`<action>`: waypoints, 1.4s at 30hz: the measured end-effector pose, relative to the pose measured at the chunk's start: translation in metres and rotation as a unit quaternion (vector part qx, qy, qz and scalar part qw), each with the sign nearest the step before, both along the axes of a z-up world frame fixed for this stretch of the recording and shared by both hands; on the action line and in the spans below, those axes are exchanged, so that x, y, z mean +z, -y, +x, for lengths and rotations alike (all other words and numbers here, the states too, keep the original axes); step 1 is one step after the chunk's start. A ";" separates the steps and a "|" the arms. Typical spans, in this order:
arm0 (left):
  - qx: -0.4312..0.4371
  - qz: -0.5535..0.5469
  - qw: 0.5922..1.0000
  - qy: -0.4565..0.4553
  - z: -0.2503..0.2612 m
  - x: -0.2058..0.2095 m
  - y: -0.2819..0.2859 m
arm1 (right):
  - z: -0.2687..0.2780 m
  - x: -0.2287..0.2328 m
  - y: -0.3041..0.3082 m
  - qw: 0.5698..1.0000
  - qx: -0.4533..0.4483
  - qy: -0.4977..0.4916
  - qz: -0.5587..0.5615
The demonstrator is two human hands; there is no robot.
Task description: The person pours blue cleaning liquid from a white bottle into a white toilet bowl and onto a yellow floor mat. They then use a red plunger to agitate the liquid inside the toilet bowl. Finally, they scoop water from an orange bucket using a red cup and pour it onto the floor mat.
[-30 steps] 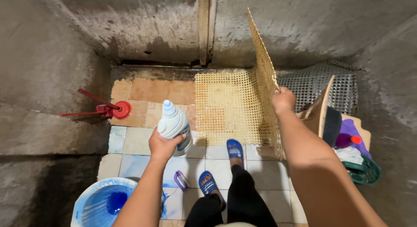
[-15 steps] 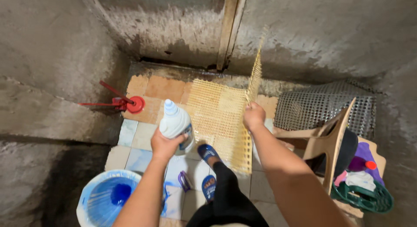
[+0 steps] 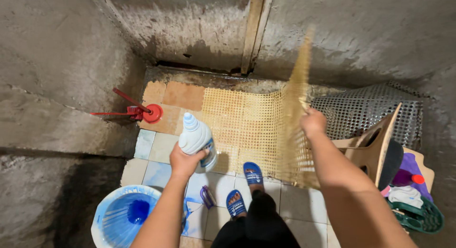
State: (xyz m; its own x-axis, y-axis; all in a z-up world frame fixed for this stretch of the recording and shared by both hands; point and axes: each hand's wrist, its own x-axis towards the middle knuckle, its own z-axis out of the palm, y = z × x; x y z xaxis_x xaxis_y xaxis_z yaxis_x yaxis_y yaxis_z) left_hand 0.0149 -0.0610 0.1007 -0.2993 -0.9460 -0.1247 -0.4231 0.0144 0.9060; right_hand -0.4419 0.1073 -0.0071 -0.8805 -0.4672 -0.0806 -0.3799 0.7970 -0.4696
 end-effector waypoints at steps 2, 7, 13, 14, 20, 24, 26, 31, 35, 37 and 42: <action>0.001 0.011 1.000 0.003 -0.005 -0.001 0.003 | -0.007 0.004 -0.016 0.999 -0.023 -0.008 0.023; -0.026 0.025 0.997 -0.068 -0.016 0.004 0.005 | -0.019 0.013 -0.033 0.999 -0.013 -0.027 0.034; -0.013 0.010 0.999 -0.032 -0.019 0.010 0.011 | -0.004 0.013 -0.018 1.000 -0.004 -0.006 0.029; -0.008 0.009 0.999 -0.032 -0.017 0.010 0.012 | 0.002 0.010 -0.015 1.000 -0.013 0.014 0.010; 0.017 0.017 0.998 -0.051 -0.001 0.009 0.018 | 0.056 -0.016 0.034 0.998 0.032 0.050 -0.002; 0.040 0.001 0.999 -0.021 0.012 0.010 0.023 | 0.096 -0.014 0.068 0.992 0.080 0.077 -0.057; 0.054 0.000 0.998 -0.014 0.016 0.012 0.022 | 0.113 -0.008 0.092 0.988 0.116 0.066 -0.073; 0.051 -0.005 0.999 -0.018 0.023 0.016 0.026 | 0.142 0.008 0.104 0.985 0.147 0.079 -0.049; 0.042 0.002 0.998 -0.038 0.019 0.007 0.025 | 0.110 -0.004 0.065 0.978 0.108 0.176 -0.035; 0.032 -0.001 0.996 -0.078 0.013 0.005 0.025 | 0.058 -0.009 0.047 0.977 0.197 0.017 -0.075; 0.024 0.010 0.998 -0.054 0.012 -0.001 0.010 | -0.002 0.005 0.008 0.990 0.129 -0.045 -0.025</action>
State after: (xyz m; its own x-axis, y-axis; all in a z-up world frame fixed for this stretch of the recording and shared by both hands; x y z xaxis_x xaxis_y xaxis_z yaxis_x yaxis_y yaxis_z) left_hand 0.0264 -0.0710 0.0998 -0.2671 -0.9569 -0.1141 -0.3230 -0.0227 0.9461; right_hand -0.4435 0.0992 -0.0018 -0.7341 -0.6787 0.0212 -0.6095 0.6449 -0.4612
